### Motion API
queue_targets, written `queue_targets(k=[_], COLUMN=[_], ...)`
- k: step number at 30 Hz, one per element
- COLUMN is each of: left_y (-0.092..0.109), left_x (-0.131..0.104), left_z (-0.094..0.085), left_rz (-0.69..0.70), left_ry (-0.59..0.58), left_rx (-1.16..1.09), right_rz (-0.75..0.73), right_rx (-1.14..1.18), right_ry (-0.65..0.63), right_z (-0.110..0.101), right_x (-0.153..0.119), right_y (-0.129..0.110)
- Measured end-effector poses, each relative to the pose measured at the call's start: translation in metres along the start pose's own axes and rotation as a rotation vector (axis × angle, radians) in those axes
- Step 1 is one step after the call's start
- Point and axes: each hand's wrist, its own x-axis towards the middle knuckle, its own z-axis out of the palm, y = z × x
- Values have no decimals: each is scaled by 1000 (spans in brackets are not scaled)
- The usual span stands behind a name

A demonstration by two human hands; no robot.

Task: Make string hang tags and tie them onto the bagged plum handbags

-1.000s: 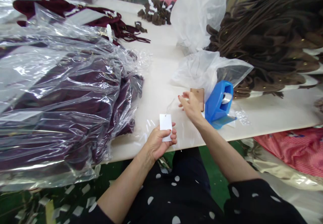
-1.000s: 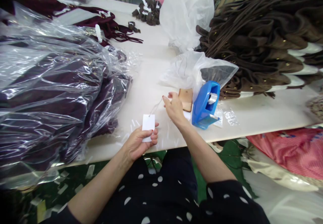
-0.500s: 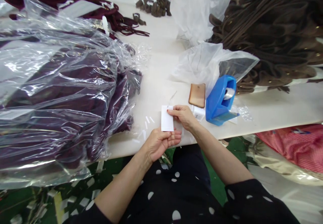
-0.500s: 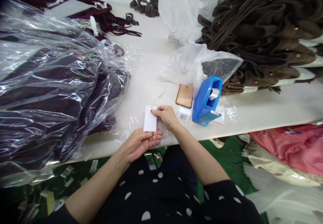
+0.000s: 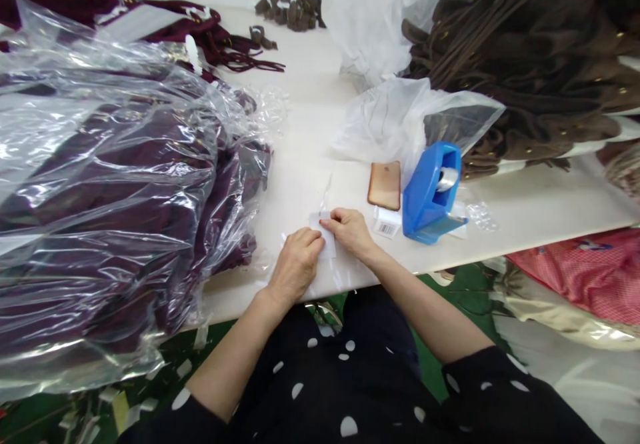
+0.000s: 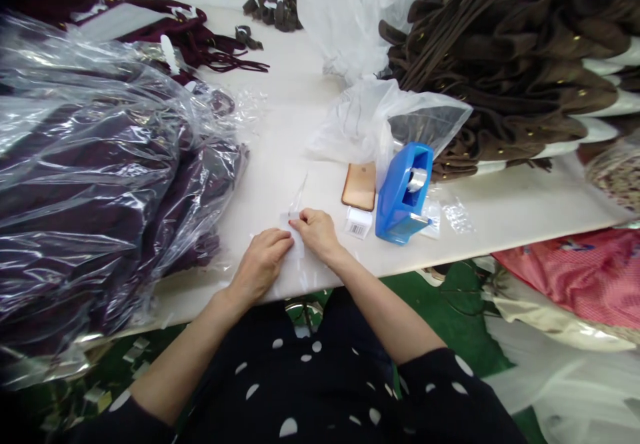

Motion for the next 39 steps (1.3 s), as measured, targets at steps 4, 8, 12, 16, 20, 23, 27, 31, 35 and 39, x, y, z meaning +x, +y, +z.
queue_targets(k=[4, 8, 12, 16, 20, 23, 27, 31, 35, 39], left_y=[0, 0, -4, -5, -1, 1, 2, 16, 50, 75], left_x=[-1, -2, -2, -2, 1, 4, 6, 7, 15, 26], left_z=[3, 3, 6, 8, 6, 4, 1, -8, -25, -33], left_rz=[104, 142, 165, 172, 150, 112, 43, 20, 65, 14], left_ry=[-24, 3, 63, 73, 22, -10, -46, -4, 29, -408], left_rx=[146, 201, 222, 239, 259, 267, 260, 260, -36, -630], right_rz=[-89, -177, 20, 173, 185, 203, 173, 71, 41, 9], right_rx=[-112, -295, -407, -129, 450, 736, 798, 756, 667, 630], right_ry=[105, 463, 608, 522, 403, 211, -22, -167, -328, -518], right_z=[-10, -41, -64, -64, -67, -79, -95, -101, -103, -109], right_x=[-18, -55, -74, -66, -59, -63, -76, -90, -98, -102], right_y=[-4, 12, 40, 52, 48, 42, 32, 19, 4, -13])
